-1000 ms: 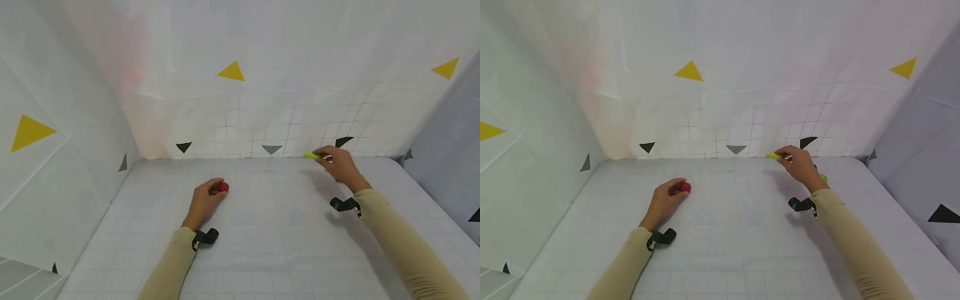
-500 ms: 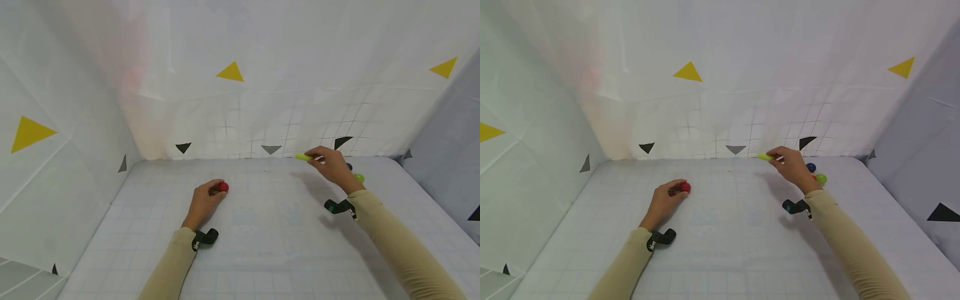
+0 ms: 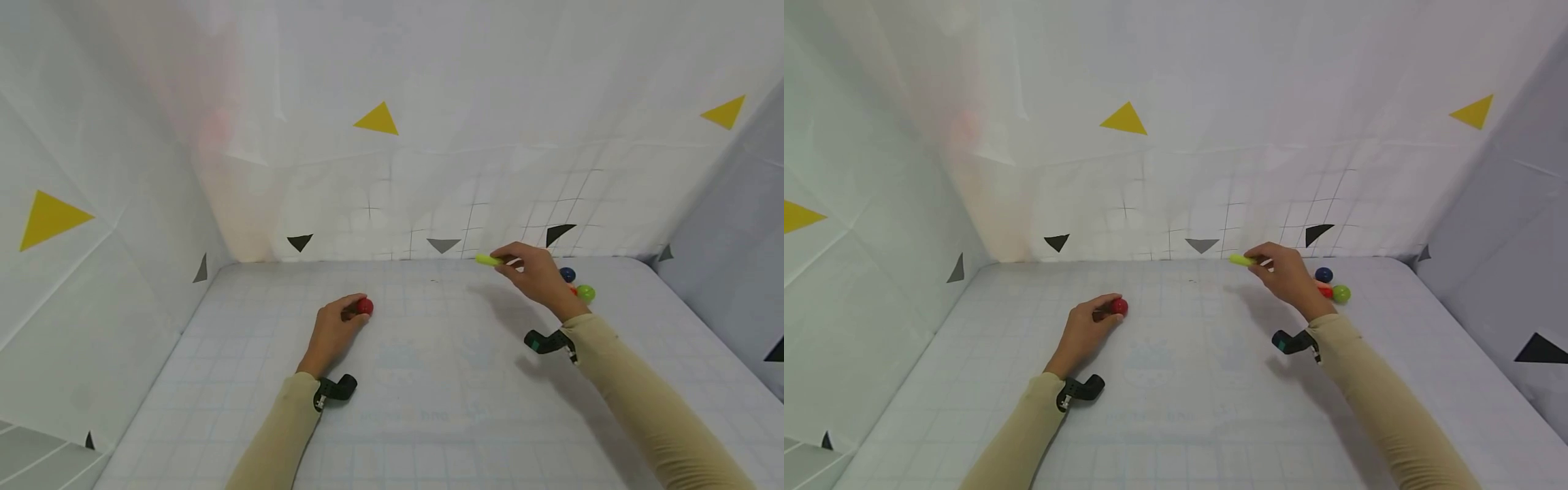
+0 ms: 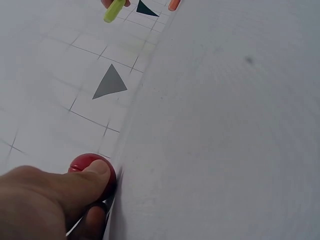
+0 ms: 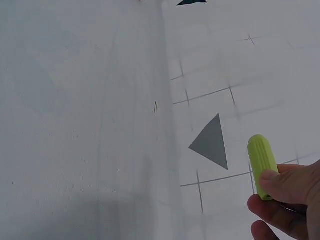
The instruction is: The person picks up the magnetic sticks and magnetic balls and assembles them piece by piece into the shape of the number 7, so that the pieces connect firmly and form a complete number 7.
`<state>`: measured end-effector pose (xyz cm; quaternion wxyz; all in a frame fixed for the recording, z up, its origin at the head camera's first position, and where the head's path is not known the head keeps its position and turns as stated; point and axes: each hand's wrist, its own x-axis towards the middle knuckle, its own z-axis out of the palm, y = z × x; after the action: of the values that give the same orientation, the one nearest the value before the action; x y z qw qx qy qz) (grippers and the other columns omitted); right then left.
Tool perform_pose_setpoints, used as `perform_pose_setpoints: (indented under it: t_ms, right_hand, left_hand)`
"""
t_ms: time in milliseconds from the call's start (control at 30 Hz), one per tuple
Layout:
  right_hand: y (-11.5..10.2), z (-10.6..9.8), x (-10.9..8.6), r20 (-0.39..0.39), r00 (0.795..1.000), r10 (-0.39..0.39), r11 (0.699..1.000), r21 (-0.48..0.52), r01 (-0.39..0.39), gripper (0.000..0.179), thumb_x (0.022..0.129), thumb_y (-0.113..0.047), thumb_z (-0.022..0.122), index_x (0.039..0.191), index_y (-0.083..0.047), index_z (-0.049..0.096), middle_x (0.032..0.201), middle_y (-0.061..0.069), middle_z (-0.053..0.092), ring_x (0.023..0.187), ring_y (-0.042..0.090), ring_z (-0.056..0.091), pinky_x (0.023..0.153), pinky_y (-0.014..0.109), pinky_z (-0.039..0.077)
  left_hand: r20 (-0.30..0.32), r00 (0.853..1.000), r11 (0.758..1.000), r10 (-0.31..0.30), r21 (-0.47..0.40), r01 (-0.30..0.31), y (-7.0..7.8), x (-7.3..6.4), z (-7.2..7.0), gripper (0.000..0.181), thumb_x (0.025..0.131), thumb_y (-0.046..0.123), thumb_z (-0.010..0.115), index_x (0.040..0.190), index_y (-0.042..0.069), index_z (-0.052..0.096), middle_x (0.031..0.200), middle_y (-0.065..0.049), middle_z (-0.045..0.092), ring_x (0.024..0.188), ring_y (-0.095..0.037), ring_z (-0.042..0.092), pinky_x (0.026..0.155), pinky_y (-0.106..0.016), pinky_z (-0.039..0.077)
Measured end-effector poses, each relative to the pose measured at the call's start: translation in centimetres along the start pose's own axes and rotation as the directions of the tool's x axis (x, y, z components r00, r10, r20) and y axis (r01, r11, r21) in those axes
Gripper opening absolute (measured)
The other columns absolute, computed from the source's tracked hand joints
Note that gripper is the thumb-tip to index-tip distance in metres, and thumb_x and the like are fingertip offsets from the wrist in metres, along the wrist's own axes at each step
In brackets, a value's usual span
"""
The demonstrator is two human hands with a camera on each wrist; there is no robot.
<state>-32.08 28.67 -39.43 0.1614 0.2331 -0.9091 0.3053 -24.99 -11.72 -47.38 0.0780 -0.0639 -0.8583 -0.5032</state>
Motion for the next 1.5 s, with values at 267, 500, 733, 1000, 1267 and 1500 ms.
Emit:
perform_pose_setpoints:
  t_ms: [267,500,733,1000,1267,1500]
  right_hand:
    - [-0.9,0.5,-0.1,0.021,1.0,0.012,1.0,0.018,-0.012,0.028,0.092,0.005,0.076,0.119,-0.001,0.072,0.116,0.014,0.071,0.101,0.033,0.069,0.086,0.052,0.058]
    - [-1.7,1.3,0.1,0.027,1.0,-0.014,0.999,0.04,0.012,0.028,0.092,0.004,0.077,0.119,-0.002,0.073,0.117,0.013,0.071,0.1,0.031,0.07,0.085,0.051,0.058]
    - [-2.6,2.1,0.4,0.021,0.999,-0.035,0.997,0.067,0.033,0.03,0.091,0.005,0.077,0.119,-0.003,0.074,0.116,0.012,0.072,0.099,0.03,0.07,0.085,0.051,0.058]
    - [-3.5,3.0,0.7,0.014,0.998,-0.062,0.992,0.107,0.06,0.029,0.09,0.005,0.079,0.118,-0.003,0.075,0.116,0.011,0.072,0.098,0.029,0.071,0.083,0.049,0.059]
    - [-4.2,3.5,0.7,0.019,0.997,-0.075,0.989,0.131,0.071,0.029,0.09,0.005,0.078,0.117,-0.003,0.075,0.116,0.011,0.072,0.098,0.027,0.071,0.083,0.047,0.059]
    - [-4.9,4.3,0.6,0.029,0.997,-0.066,0.988,0.144,0.061,0.028,0.09,0.004,0.079,0.117,-0.004,0.075,0.114,0.009,0.072,0.098,0.026,0.071,0.082,0.046,0.06]
  left_hand:
    - [-0.007,1.0,1.0,0.003,0.009,-0.003,-0.1,0.0,0.0,0.043,0.094,0.013,0.079,0.137,0.016,0.07,0.125,-0.005,0.07,0.107,-0.021,0.064,0.095,-0.043,0.052]
    - [-0.019,1.0,1.0,0.003,0.029,-0.002,0.0,0.0,0.1,0.043,0.094,0.013,0.079,0.136,0.015,0.071,0.123,-0.006,0.071,0.106,-0.022,0.064,0.096,-0.043,0.052]
    - [-0.018,1.0,0.999,0.003,0.041,-0.003,0.1,-0.1,0.1,0.043,0.094,0.013,0.079,0.137,0.014,0.07,0.123,-0.007,0.071,0.105,-0.022,0.065,0.095,-0.043,0.053]
    - [-0.022,0.999,0.997,0.03,0.066,-0.029,0.2,0.1,0.4,0.043,0.094,0.014,0.08,0.136,0.012,0.07,0.12,-0.007,0.073,0.103,-0.021,0.067,0.094,-0.042,0.054]
    - [-0.017,0.999,0.994,0.027,0.11,-0.025,0.7,0.2,0.7,0.043,0.094,0.014,0.08,0.136,0.011,0.07,0.117,-0.007,0.074,0.101,-0.021,0.066,0.093,-0.041,0.053]
    - [-0.008,0.999,0.996,0.04,0.085,-0.039,0.5,0.2,0.7,0.043,0.094,0.011,0.08,0.136,0.009,0.07,0.12,-0.009,0.072,0.104,-0.024,0.066,0.094,-0.043,0.054]
